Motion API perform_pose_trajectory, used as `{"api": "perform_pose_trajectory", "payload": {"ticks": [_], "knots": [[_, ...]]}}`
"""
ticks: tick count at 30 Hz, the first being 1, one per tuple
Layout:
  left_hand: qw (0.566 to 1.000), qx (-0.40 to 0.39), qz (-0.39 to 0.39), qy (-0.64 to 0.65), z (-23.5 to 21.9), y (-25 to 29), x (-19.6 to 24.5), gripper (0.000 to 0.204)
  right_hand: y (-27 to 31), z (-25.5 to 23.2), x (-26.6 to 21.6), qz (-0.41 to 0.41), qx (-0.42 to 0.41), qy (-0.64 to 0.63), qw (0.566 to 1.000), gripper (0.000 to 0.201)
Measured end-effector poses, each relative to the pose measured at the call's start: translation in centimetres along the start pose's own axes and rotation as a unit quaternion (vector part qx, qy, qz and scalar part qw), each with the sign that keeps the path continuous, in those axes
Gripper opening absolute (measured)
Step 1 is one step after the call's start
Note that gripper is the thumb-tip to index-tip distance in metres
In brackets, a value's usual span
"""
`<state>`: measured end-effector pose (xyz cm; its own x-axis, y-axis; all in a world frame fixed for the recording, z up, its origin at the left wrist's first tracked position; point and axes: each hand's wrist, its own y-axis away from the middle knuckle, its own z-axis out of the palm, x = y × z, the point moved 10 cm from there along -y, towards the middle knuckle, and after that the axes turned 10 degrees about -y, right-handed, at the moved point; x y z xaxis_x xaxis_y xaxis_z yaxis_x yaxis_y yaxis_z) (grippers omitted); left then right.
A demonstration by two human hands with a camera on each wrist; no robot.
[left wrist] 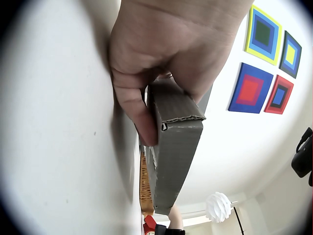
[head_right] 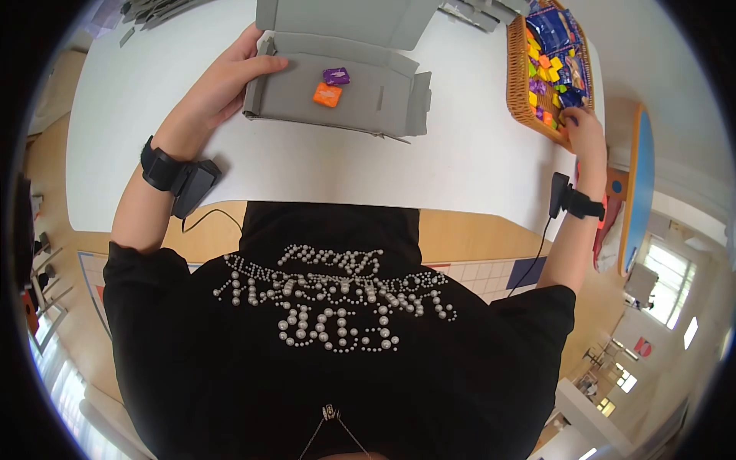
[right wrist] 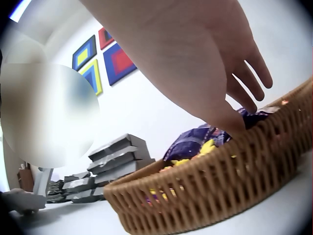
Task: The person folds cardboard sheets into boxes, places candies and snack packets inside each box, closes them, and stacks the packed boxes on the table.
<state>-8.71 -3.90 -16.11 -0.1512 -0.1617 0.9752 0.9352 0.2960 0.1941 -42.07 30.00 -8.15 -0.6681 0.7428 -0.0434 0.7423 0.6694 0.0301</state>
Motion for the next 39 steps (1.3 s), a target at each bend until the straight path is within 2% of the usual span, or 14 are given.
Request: {"api": "perform_pose_trajectory", "payload": {"ticks": [3,6,8,10,14,16,21,23,26,30,33,35,36,39], "knots": [[1.0,0.016,0.012,-0.017,-0.1,-0.2,0.3,0.051,-0.1,1.1,1.6,-0.006,0.008,-0.028,1.0,0.018],[0.992,-0.057,0.052,0.101,0.7,-0.7,1.4,0.055,-0.2,1.8,2.4,-0.029,0.01,-0.02,0.999,0.019],[0.992,-0.098,-0.001,0.084,1.3,-0.6,1.2,0.072,0.1,1.9,1.6,-0.05,0.003,0.01,0.999,0.02],[0.992,-0.095,-0.005,0.083,1.3,-0.4,1.3,0.071,0.9,1.7,1.9,0.093,-0.039,-0.048,0.994,0.024],[0.992,-0.095,0.004,0.086,1.3,-0.4,1.2,0.069,2.0,-0.6,2.6,0.104,0.015,-0.073,0.992,0.028],[0.993,-0.085,0.012,0.078,1.1,-0.6,1.1,0.068,2.9,-4.6,-0.3,-0.007,0.112,-0.006,0.994,0.029],[0.99,-0.108,0.021,0.093,1.3,-0.6,0.9,0.066,8.5,-10.7,-9.3,0.049,0.166,-0.242,0.955,0.031],[0.992,-0.095,0.025,0.081,1.3,-0.5,1.3,0.064,10.3,-9.8,-14.7,0.003,0.131,-0.467,0.875,0.033],[0.993,-0.093,0.004,0.073,1.4,-0.2,1.3,0.063,12.0,-7.8,-20.1,-0.126,0.082,-0.545,0.825,0.043],[0.992,-0.107,0.009,0.068,1.8,-0.1,1.6,0.063,11.7,-3.8,-26.8,-0.165,-0.067,-0.677,0.714,0.042],[0.993,-0.095,0.023,0.064,1.5,0.0,1.6,0.06,10.3,-1.2,-30.1,-0.146,-0.11,-0.715,0.675,0.043],[0.991,-0.097,0.026,0.094,1.3,-0.4,1.2,0.057,10.1,1.6,-31.7,-0.145,-0.222,-0.72,0.641,0.044],[0.991,-0.096,0.026,0.093,1.3,-0.4,1.2,0.057,10.3,1.8,-31.9,-0.145,-0.223,-0.72,0.641,0.044],[0.99,-0.093,0.014,0.106,1.4,-0.1,1.4,0.054,10.5,3.2,-31.1,-0.129,-0.181,-0.627,0.747,0.047]]}}
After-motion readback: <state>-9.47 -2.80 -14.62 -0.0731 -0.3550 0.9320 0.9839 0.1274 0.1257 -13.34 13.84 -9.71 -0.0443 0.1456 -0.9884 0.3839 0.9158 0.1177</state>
